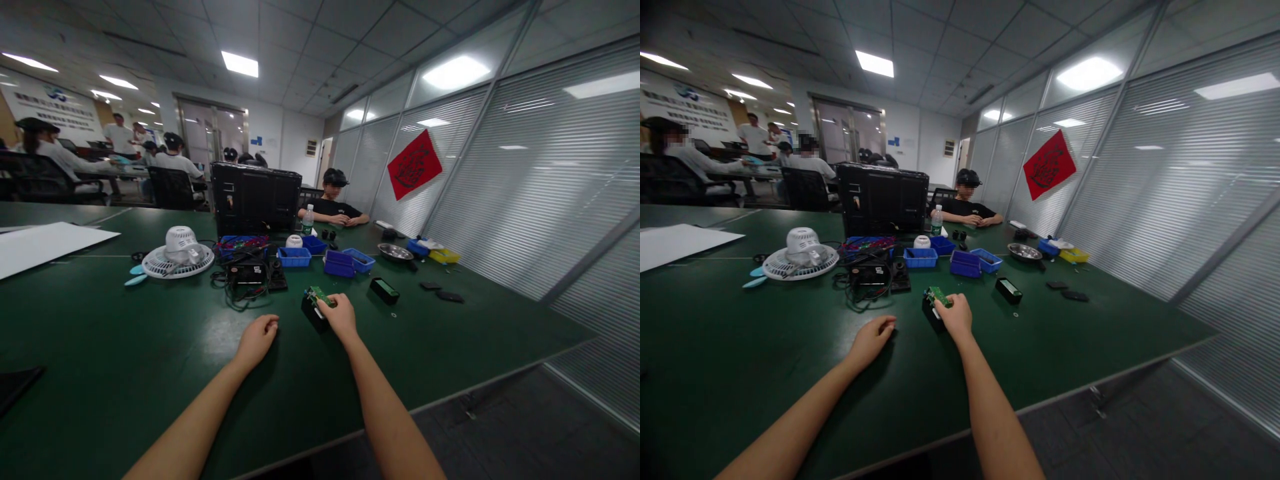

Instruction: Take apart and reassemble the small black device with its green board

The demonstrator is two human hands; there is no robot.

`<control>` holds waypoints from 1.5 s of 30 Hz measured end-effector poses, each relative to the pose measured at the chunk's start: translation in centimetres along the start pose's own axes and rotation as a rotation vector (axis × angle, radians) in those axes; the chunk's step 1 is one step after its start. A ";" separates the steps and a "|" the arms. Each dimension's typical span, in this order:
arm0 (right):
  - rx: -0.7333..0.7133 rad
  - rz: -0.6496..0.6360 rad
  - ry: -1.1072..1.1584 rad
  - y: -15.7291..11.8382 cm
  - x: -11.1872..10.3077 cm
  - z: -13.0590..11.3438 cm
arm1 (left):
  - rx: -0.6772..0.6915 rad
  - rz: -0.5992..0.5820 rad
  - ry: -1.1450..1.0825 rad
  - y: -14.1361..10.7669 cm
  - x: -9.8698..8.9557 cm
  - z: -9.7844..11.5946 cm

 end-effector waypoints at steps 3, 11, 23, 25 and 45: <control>-0.010 -0.013 -0.080 -0.2 0.2 -0.4 | -0.002 0.000 0.004 0.0 0.1 -0.1; -0.054 -0.003 -0.162 -0.7 0.1 -1.1 | 0.017 0.003 0.029 0.0 0.2 -0.1; -0.026 -0.053 -0.232 -0.7 0.3 -1.1 | 0.018 0.001 0.030 0.1 0.2 0.0; -0.027 -0.063 -0.231 -0.7 0.3 -1.1 | 0.018 0.001 0.025 0.1 0.2 0.0; -0.040 -0.076 -0.254 -0.9 0.9 -0.9 | 0.011 0.002 0.023 0.2 0.4 -0.3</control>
Point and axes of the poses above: each hand's wrist, its own y-axis towards the middle knuckle, its own x-axis out of the palm, z = x × y, the point moved 8 cm from there along y, towards the middle knuckle, and after that the axes turned 12 degrees about y, right-handed, at the moved point
